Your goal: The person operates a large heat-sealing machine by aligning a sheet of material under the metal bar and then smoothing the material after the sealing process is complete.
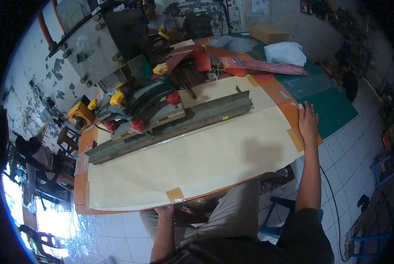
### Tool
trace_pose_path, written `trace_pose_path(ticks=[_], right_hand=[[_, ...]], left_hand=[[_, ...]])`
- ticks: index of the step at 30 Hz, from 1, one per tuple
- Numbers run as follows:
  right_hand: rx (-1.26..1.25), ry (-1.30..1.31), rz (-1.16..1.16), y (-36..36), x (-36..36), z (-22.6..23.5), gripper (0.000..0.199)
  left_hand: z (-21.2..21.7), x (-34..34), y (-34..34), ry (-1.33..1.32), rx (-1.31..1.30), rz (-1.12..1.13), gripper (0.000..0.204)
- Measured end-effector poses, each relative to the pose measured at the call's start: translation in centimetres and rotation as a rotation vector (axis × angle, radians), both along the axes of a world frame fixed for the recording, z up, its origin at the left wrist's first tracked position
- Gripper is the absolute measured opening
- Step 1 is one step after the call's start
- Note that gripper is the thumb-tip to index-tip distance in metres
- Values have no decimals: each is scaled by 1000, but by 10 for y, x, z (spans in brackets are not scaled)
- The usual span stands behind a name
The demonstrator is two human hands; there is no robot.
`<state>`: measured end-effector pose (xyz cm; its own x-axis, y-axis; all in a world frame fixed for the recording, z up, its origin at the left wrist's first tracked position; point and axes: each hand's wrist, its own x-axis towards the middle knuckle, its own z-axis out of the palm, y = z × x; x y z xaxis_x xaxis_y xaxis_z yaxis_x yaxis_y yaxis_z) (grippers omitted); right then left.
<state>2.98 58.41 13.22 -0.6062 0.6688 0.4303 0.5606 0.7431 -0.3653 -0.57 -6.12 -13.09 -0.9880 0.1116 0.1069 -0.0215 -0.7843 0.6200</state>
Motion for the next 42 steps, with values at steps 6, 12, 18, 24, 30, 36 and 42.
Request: trace_pose_path(ticks=[6, 12, 18, 24, 30, 36, 42], right_hand=[[-5, 6, 0, -1, 0, 1, 70], [14, 0, 2, -2, 0, 1, 71], [15, -7, 3, -1, 1, 0, 72], [-7, 1, -2, 2, 0, -2, 71], [-9, -8, 7, 2, 0, -1, 72], [-10, -25, 7, 1, 0, 1, 73], [-5, -33, 10, 1, 0, 1, 72]], left_hand=[[-48, -10, -7, -110, 175, -52, 64], [-29, -6, -7, 11, 252, -153, 63], [10, -1, 8, 6, 109, -44, 64], [16, 1, 9, -24, 150, -38, 62], [17, 1, 9, -28, 107, -31, 61], [28, 3, 11, -41, 119, -69, 60], [35, 3, 15, 15, 245, -110, 56]])
